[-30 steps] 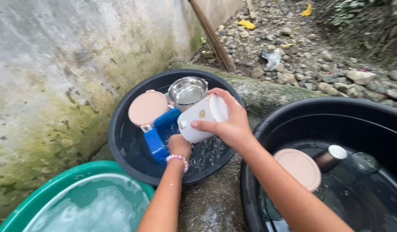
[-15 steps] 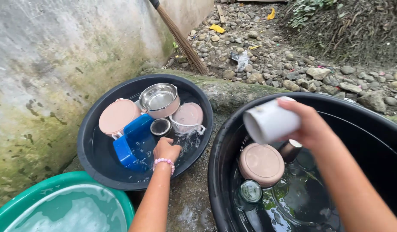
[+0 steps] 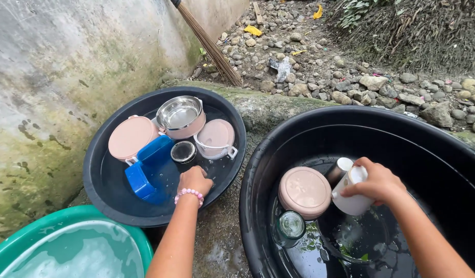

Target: Wash dishes, lunch boxes, and utensils using soap and water in plastic basins outdoors.

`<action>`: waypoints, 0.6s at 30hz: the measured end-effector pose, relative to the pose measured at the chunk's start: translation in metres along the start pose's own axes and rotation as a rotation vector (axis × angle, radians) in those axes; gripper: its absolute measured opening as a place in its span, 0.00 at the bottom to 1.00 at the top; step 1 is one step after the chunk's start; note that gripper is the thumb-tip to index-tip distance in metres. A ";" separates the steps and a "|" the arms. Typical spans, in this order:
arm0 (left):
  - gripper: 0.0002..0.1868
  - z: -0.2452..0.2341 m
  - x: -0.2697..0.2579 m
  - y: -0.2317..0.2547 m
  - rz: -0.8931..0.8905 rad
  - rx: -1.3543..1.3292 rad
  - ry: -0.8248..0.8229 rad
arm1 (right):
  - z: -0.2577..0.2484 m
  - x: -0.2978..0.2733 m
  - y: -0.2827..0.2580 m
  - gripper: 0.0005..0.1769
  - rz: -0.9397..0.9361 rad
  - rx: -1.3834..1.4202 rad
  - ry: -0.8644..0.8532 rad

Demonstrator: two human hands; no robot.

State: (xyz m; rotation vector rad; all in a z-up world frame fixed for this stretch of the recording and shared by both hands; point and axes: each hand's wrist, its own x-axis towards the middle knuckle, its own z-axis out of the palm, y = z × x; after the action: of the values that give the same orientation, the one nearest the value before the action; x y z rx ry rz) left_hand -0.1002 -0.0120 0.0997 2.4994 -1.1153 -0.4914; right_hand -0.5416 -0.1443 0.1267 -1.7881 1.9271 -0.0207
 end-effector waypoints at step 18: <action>0.19 -0.018 -0.019 0.002 0.277 0.252 0.427 | 0.061 0.043 0.011 0.54 -0.139 -0.126 0.247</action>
State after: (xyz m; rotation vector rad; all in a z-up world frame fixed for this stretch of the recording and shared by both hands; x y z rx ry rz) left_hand -0.1052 0.0045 0.1198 2.4267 -1.3743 0.2638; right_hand -0.5295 -0.1633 0.0546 -2.0846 2.0052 -0.1798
